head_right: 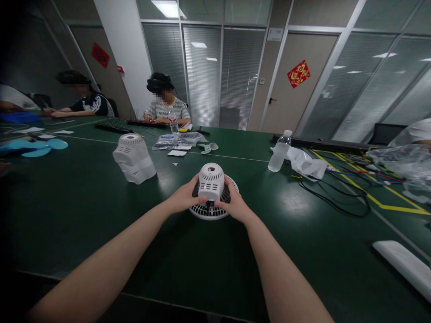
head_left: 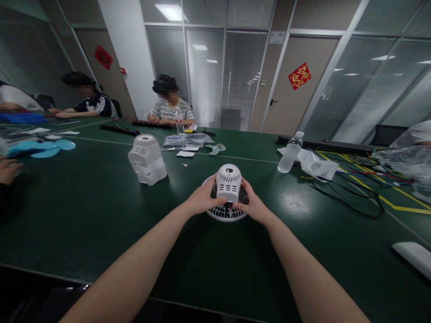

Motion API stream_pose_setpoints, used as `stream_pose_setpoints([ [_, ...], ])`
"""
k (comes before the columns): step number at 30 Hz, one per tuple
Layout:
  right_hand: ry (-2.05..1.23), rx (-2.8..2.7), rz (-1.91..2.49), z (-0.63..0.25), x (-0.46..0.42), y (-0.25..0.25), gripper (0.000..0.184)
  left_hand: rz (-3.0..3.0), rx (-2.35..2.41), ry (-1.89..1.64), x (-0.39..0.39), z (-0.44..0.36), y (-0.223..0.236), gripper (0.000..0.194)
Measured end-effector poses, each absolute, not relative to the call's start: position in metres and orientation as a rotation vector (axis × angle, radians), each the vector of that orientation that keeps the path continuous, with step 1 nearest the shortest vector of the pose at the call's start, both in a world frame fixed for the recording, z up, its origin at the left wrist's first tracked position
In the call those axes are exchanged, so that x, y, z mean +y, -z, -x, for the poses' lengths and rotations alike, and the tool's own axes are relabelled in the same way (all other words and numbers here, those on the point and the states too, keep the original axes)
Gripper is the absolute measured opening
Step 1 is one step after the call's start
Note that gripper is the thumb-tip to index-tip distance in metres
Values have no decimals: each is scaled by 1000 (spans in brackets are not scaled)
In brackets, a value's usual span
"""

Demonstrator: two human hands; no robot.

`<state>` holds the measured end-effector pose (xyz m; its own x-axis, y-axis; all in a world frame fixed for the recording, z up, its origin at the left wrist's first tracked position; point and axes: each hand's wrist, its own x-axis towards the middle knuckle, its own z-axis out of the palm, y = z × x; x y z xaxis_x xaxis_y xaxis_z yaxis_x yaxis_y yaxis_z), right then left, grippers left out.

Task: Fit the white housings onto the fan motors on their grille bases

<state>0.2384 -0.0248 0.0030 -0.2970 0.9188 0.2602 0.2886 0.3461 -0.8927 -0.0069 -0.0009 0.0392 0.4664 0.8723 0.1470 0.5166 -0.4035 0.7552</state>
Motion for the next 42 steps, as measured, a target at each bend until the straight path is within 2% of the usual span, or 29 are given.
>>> stream_pose_setpoints([
  [7, -975, -1698, 1113, -233, -24, -4, 98, -2062, 1159, -731, -3, 7, -41, 107],
  [27, -707, -1789, 1225, -226, -22, 1, 95, -2125, 1227, -641, 1, 8, -38, 107],
  [32, -731, -1771, 1256, -225, -23, 0, 97, -2115, 1226, -668, 1, 7, -38, 103],
  [42, -869, -1701, 1140, -230, -19, 3, 94, -2138, 1213, -648, 1, 10, -38, 108],
])
